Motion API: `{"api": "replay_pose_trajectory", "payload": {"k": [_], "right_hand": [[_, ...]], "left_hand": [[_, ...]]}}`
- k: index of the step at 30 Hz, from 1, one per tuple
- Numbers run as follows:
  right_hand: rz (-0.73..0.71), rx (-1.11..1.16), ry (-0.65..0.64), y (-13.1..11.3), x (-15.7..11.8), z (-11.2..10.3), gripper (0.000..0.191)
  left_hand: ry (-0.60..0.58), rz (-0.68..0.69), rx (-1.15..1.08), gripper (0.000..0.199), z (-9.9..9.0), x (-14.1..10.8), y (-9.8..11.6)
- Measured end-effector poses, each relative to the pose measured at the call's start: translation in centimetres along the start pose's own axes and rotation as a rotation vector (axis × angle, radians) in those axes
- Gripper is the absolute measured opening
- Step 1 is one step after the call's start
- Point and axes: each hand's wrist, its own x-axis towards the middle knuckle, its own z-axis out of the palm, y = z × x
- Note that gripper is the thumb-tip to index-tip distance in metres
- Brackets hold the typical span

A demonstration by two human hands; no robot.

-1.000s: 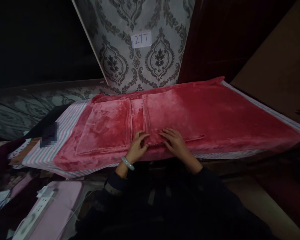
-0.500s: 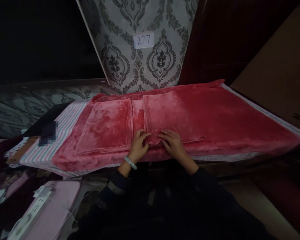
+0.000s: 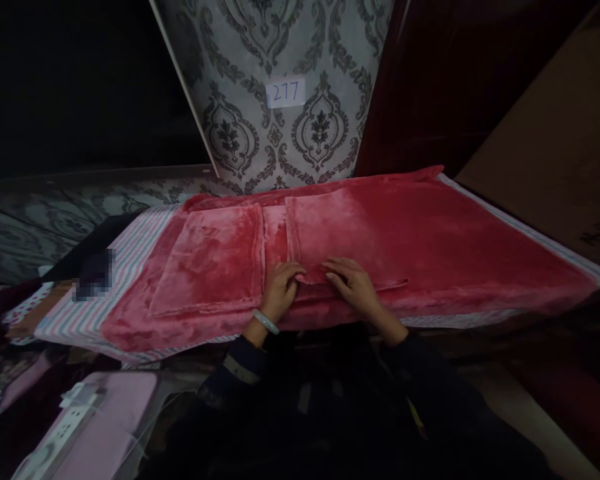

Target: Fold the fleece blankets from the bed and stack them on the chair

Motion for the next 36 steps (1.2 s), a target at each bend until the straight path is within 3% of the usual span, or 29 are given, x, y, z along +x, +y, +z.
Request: {"api": "replay_pose_trajectory", "payload": {"k": [4, 14, 19, 23, 29, 36], "right_hand": [[-0.031, -0.002, -0.102, 0.6, 0.7, -0.3, 0.035], [-0.006, -0.177, -0.123, 1.1, 1.6, -0.3, 0.019], [-0.012, -0.173, -0.105, 1.1, 1.4, -0.2, 0.02], [-0.016, -0.174, -0.111, 0.9, 1.4, -0.3, 0.022], [-0.055, -0.208, -0.119, 1.0, 1.4, -0.3, 0.022], [-0.078, -0.233, -0.117, 0.3, 1.5, 0.1, 0.022]], "left_hand": [[0.031, -0.001, -0.036, 0.039, 0.0, 0.5, -0.2], [-0.014, -0.026, -0.088, 0.039, -0.4, 0.9, 0.2], [-0.038, -0.156, -0.132, 0.021, -0.5, 0.7, 0.8], [-0.023, -0.156, -0.053, 0.021, 0.3, 1.0, 0.8], [-0.093, -0.117, 0.09, 0.031, 0.8, 1.6, -0.3], [-0.082, -0.032, 0.369, 0.018, 0.5, 1.9, 0.3]]}}
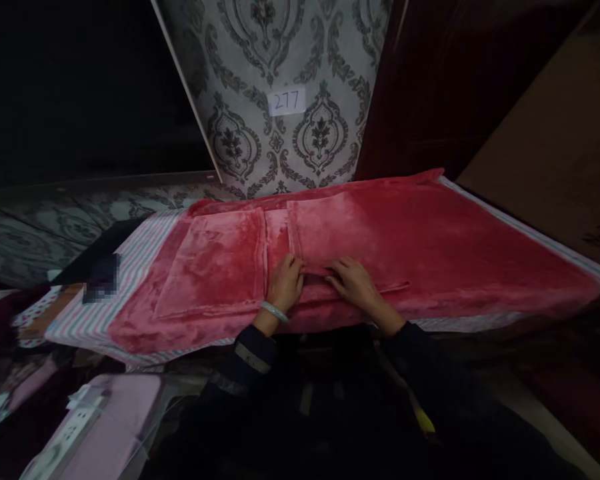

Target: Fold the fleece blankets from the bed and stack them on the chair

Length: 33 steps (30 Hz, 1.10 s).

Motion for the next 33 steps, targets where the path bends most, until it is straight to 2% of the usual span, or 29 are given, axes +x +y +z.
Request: {"api": "replay_pose_trajectory", "payload": {"k": [2, 4, 10, 17, 21, 23, 26, 28, 31, 33], "right_hand": [[-0.027, 0.024, -0.001, -0.8, 0.4, 0.2, 0.036], [-0.057, 0.04, -0.024, -1.6, 1.0, 0.6, 0.041], [-0.088, 0.021, -0.089, -2.0, 2.4, 2.2, 0.032], [-0.077, 0.03, -0.046, -2.4, 2.3, 1.5, 0.031], [-0.037, 0.034, -0.06, -3.1, 2.5, 2.0, 0.023], [-0.017, 0.062, -0.045, -3.2, 2.6, 2.3, 0.027], [-0.035, 0.142, -0.018, -3.0, 2.4, 2.8, 0.042], [-0.046, 0.194, 0.004, -2.6, 2.2, 3.0, 0.043], [-0.03, 0.288, 0.073, -2.2, 1.8, 3.3, 0.04], [-0.02, 0.355, 0.13, -2.1, 1.8, 3.5, 0.04]], "left_hand": [[0.001, 0.067, 0.056, 0.021, -0.2, -0.1, 0.2], [-0.01, 0.116, 0.082, 0.023, -0.3, -0.2, 0.3], [-0.071, 0.065, 0.082, 0.022, -0.1, -0.3, -0.3], [-0.041, 0.046, 0.003, 0.023, -0.1, -0.2, -0.3], [-0.064, 0.031, -0.082, 0.024, -0.1, -0.4, 0.1], [-0.055, 0.005, -0.173, 0.027, -0.6, -0.4, 0.2], [-0.042, -0.084, -0.38, 0.033, -2.4, 0.2, -0.1], [-0.024, -0.189, -0.509, 0.031, -3.8, 1.4, -0.9], [-0.038, -0.498, -0.631, 0.019, -4.9, 4.3, -3.0], [-0.101, -0.688, -0.661, 0.017, -4.5, 6.6, -4.7]]}}
